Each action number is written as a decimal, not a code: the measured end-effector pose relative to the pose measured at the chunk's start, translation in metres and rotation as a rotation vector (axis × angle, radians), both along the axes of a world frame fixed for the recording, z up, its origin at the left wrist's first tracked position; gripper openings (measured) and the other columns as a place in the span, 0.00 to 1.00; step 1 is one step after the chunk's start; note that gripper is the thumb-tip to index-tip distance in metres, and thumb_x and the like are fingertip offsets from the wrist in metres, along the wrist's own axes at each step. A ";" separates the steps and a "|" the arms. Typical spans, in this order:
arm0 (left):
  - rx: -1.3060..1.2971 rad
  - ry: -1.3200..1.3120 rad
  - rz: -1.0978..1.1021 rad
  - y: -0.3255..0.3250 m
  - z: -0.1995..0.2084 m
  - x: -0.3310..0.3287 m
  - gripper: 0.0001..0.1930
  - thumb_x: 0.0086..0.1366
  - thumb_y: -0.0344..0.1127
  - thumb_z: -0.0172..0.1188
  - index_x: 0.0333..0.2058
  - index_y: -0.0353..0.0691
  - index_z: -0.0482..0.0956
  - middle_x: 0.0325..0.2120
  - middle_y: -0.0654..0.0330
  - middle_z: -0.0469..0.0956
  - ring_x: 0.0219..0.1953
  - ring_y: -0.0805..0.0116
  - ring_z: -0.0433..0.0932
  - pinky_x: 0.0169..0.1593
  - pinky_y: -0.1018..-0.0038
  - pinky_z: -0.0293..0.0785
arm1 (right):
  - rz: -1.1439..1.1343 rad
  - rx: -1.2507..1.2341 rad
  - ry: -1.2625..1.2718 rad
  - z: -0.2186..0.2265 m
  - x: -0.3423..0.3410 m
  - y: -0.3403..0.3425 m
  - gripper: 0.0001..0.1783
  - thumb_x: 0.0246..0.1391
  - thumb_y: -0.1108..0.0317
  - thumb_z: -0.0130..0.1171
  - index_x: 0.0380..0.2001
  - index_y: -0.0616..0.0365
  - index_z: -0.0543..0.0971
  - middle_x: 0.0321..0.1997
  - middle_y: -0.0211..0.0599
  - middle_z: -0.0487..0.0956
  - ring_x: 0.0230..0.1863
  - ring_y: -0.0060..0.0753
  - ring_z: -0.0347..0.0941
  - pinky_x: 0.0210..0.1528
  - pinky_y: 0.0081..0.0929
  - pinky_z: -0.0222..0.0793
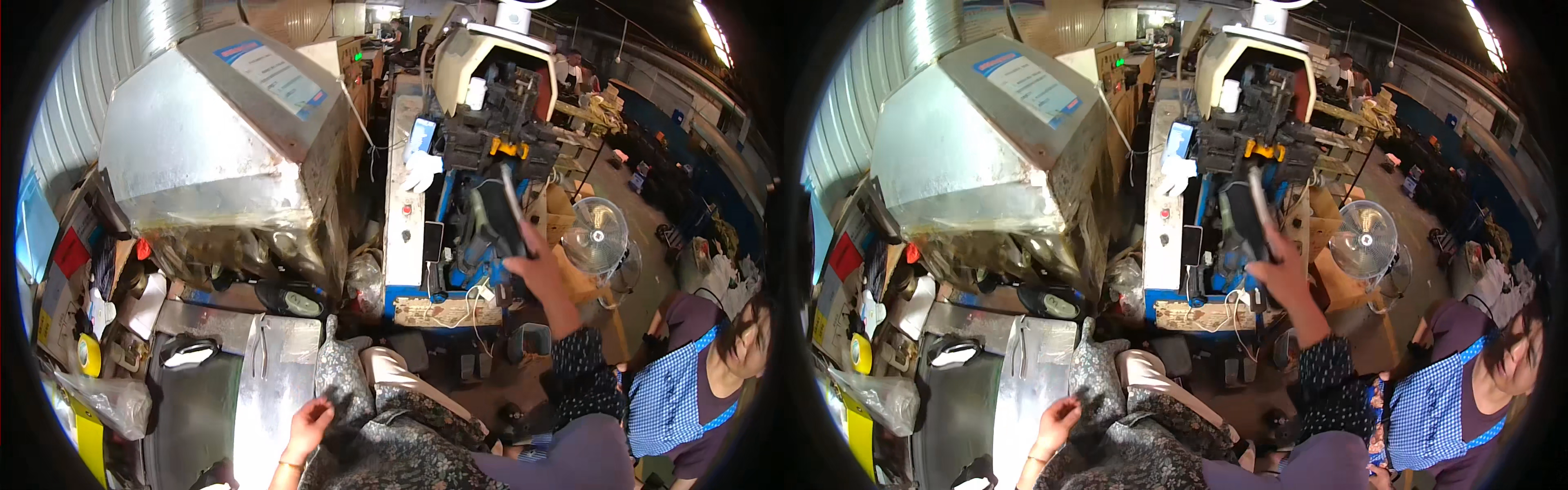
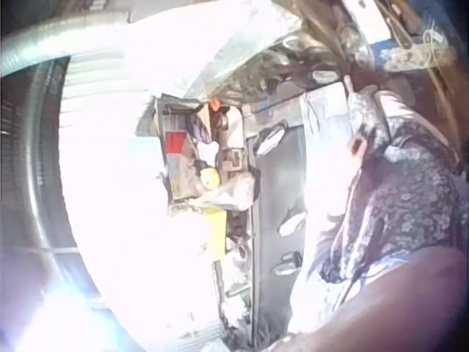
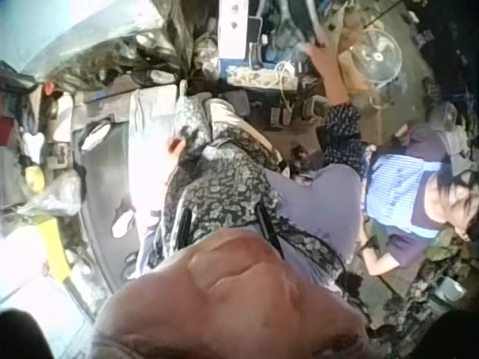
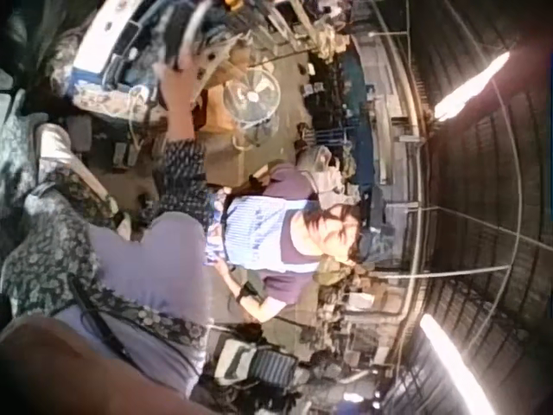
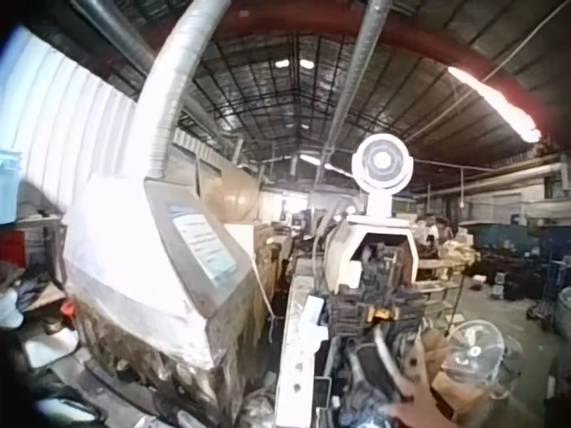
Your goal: Placing shoe uppers onto lasting machine molds and operating the machine in a factory setting.
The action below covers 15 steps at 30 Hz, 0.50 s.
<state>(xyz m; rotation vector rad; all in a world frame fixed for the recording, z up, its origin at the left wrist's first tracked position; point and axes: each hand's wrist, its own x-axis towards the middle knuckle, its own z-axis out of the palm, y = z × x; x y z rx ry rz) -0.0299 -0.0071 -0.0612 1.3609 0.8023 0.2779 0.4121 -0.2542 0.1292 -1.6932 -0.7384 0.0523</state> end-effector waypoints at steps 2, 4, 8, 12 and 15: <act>0.013 0.051 0.024 -0.004 -0.026 -0.017 0.14 0.62 0.28 0.64 0.47 0.33 0.77 0.36 0.66 0.80 0.36 0.78 0.76 0.43 0.80 0.74 | -0.379 -0.409 -0.375 0.013 0.045 -0.013 0.43 0.38 0.65 0.67 0.63 0.45 0.68 0.59 0.52 0.70 0.52 0.51 0.74 0.52 0.38 0.70; 0.118 0.077 0.087 -0.011 -0.050 -0.021 0.12 0.63 0.33 0.63 0.42 0.33 0.80 0.29 0.65 0.81 0.31 0.78 0.77 0.35 0.79 0.73 | -0.467 -0.446 -0.350 0.020 0.079 -0.015 0.41 0.37 0.61 0.66 0.62 0.36 0.71 0.59 0.55 0.70 0.50 0.55 0.73 0.50 0.38 0.70; -0.015 -0.128 0.191 -0.025 -0.084 -0.011 0.15 0.59 0.32 0.68 0.44 0.36 0.78 0.39 0.55 0.81 0.41 0.64 0.78 0.46 0.66 0.76 | -0.432 -0.397 -0.002 0.021 0.112 -0.012 0.42 0.36 0.61 0.65 0.62 0.37 0.71 0.63 0.57 0.66 0.55 0.53 0.72 0.54 0.38 0.68; 0.036 -0.070 0.109 -0.027 -0.084 0.002 0.17 0.59 0.34 0.68 0.46 0.36 0.79 0.40 0.54 0.81 0.44 0.62 0.78 0.49 0.66 0.75 | -0.466 -0.499 -0.208 0.023 0.114 -0.009 0.41 0.35 0.62 0.65 0.60 0.38 0.73 0.59 0.55 0.70 0.51 0.51 0.74 0.52 0.37 0.71; 0.182 0.084 0.022 -0.031 -0.064 0.011 0.17 0.61 0.36 0.66 0.47 0.35 0.79 0.41 0.53 0.82 0.45 0.62 0.78 0.51 0.67 0.74 | -0.411 -0.556 -0.314 0.031 0.109 -0.007 0.38 0.33 0.63 0.66 0.56 0.43 0.76 0.53 0.54 0.73 0.52 0.54 0.72 0.53 0.39 0.69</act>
